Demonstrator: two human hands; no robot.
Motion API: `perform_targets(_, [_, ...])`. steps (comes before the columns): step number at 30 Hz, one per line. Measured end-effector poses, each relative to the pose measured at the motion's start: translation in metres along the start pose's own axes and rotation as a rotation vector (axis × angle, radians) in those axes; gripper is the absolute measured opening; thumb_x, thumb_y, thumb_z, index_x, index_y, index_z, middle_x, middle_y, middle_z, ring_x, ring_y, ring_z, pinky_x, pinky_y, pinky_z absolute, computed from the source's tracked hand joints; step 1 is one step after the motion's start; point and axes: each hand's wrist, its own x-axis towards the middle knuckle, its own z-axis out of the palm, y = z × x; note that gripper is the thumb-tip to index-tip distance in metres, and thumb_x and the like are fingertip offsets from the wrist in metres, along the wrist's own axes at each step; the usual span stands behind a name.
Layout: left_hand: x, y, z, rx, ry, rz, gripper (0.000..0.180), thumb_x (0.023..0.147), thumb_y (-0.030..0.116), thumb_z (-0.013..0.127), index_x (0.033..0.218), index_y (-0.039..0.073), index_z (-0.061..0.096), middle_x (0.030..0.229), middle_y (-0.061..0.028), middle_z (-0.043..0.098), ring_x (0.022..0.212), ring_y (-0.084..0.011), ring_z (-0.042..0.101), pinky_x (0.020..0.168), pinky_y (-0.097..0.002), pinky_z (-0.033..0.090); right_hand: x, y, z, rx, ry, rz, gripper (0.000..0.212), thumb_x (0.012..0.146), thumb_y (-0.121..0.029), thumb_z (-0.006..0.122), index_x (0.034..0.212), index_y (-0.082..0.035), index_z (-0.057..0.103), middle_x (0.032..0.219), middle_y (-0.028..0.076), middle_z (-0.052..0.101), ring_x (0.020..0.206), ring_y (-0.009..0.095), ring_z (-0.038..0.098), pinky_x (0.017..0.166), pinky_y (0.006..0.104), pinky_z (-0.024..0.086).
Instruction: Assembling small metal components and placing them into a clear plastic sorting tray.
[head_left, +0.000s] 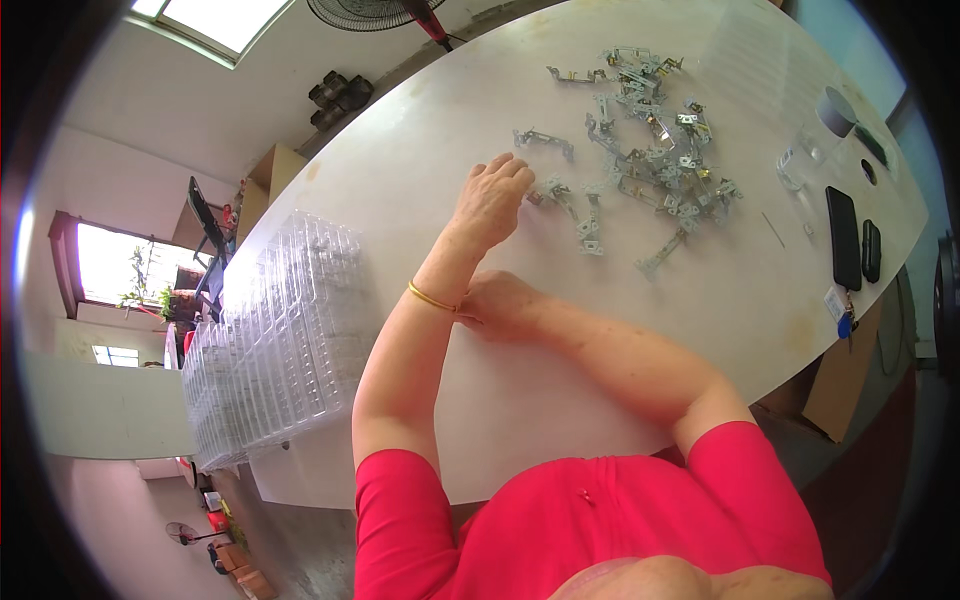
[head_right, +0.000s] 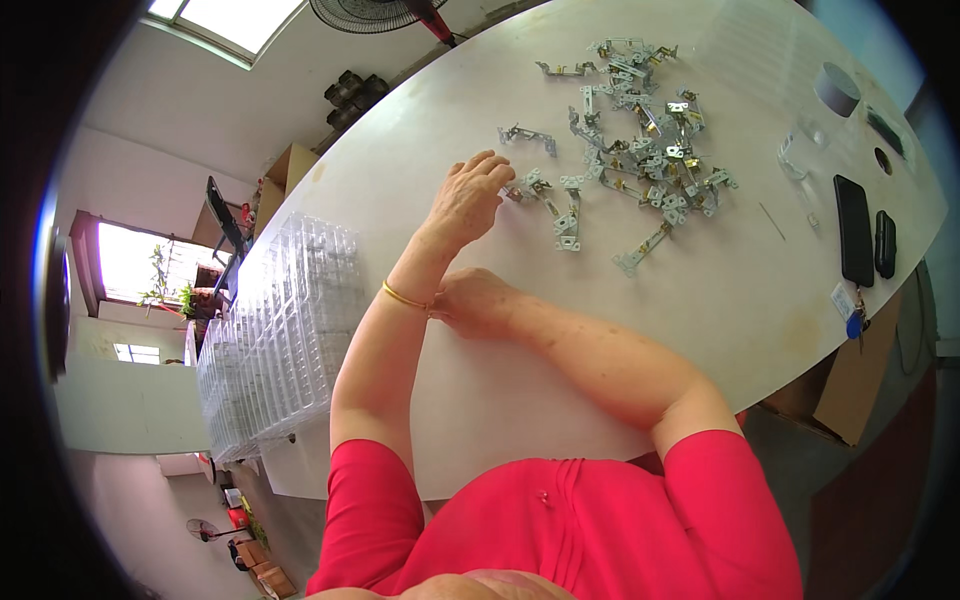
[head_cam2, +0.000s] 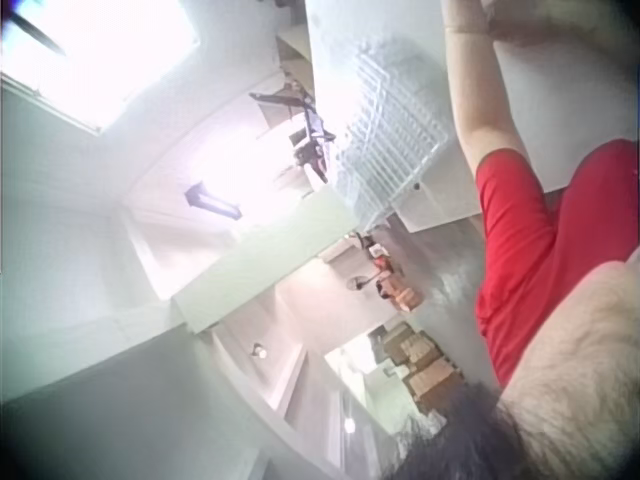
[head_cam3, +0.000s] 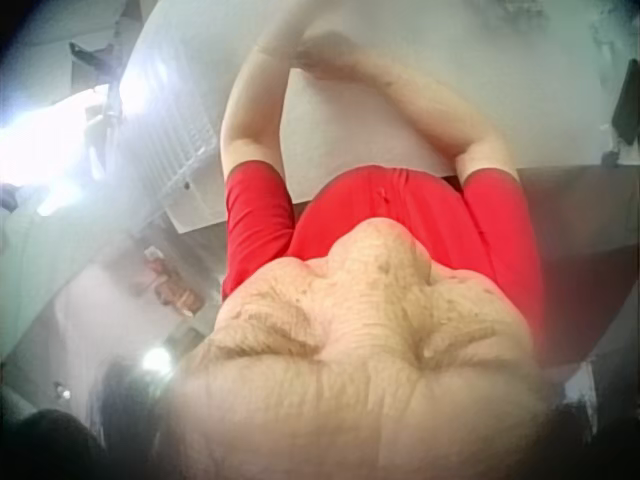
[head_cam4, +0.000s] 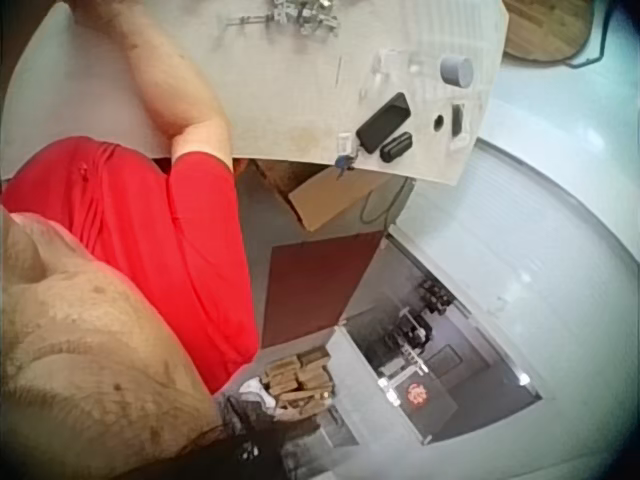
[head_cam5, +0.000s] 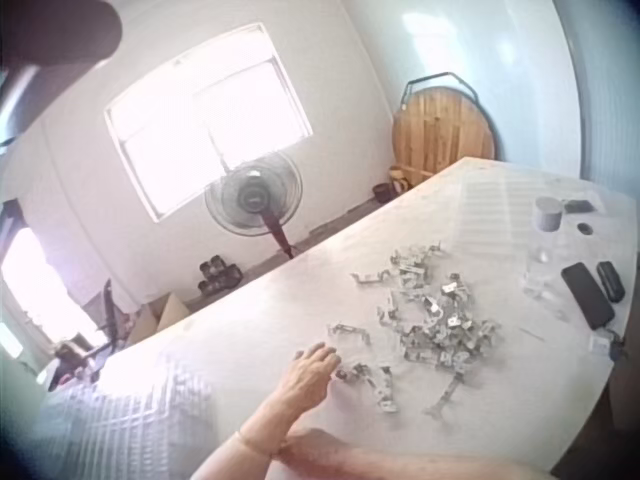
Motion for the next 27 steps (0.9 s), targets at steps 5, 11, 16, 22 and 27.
perform_targets(5, [-0.002,-0.001,-0.005,-0.024,-0.082,-0.036,0.013,0.083,0.001,0.061,0.094,0.007,0.058,0.099,-0.0057,0.065,0.108,-0.0247,0.057,0.092,-0.0398,0.042,0.002,0.003,0.002,-0.069,-0.055,0.004,0.022,0.089,-0.008,0.057,0.106,-0.017,0.068,0.105,0.005,0.067,0.098,0.029,0.063,0.079,0.0414,0.053])
perform_targets(11, [-0.021,-0.003,-0.008,-0.040,-0.191,-0.200,0.015,0.091,0.013,0.062,0.104,0.005,0.060,0.096,-0.0119,0.064,0.098,-0.0275,0.062,0.094,-0.0401,0.044,0.003,0.006,0.011,-0.001,-0.022,-0.034,0.022,0.090,-0.009,0.058,0.106,-0.019,0.068,0.107,0.003,0.066,0.099,0.027,0.062,0.081,0.0400,0.052])
perform_targets(16, [-0.051,-0.004,-0.015,-0.556,-0.004,-0.553,0.017,0.098,0.015,0.057,0.110,0.003,0.059,0.095,-0.0112,0.066,0.086,-0.0222,0.066,0.083,-0.0353,0.051,-0.003,0.020,0.015,-0.003,-0.075,0.020,0.012,0.088,-0.008,0.062,0.098,-0.013,0.067,0.099,0.006,0.066,0.096,0.028,0.062,0.079,0.0402,0.051])
perform_targets(22, [-0.117,-0.022,-0.024,-1.627,0.501,-0.730,0.031,0.100,0.014,0.049,0.127,-0.002,0.051,0.096,-0.0118,0.066,0.085,-0.0221,0.066,0.074,-0.0346,0.052,-0.002,0.006,-0.009,0.317,-0.035,0.210,0.007,0.088,-0.008,0.064,0.094,-0.007,0.068,0.086,0.005,0.066,0.080,0.019,0.062,0.073,0.0338,0.050])
perform_targets(27, [-0.133,-0.013,-0.011,-1.944,0.575,-0.691,0.034,0.100,0.010,0.039,0.131,-0.003,0.048,0.098,-0.0152,0.064,0.077,-0.0231,0.063,0.075,-0.0340,0.051,0.002,0.013,-0.023,0.810,0.233,0.483,0.008,0.092,-0.011,0.063,0.094,-0.005,0.066,0.073,-0.002,0.059,0.069,0.006,0.055,0.064,0.0237,0.046])
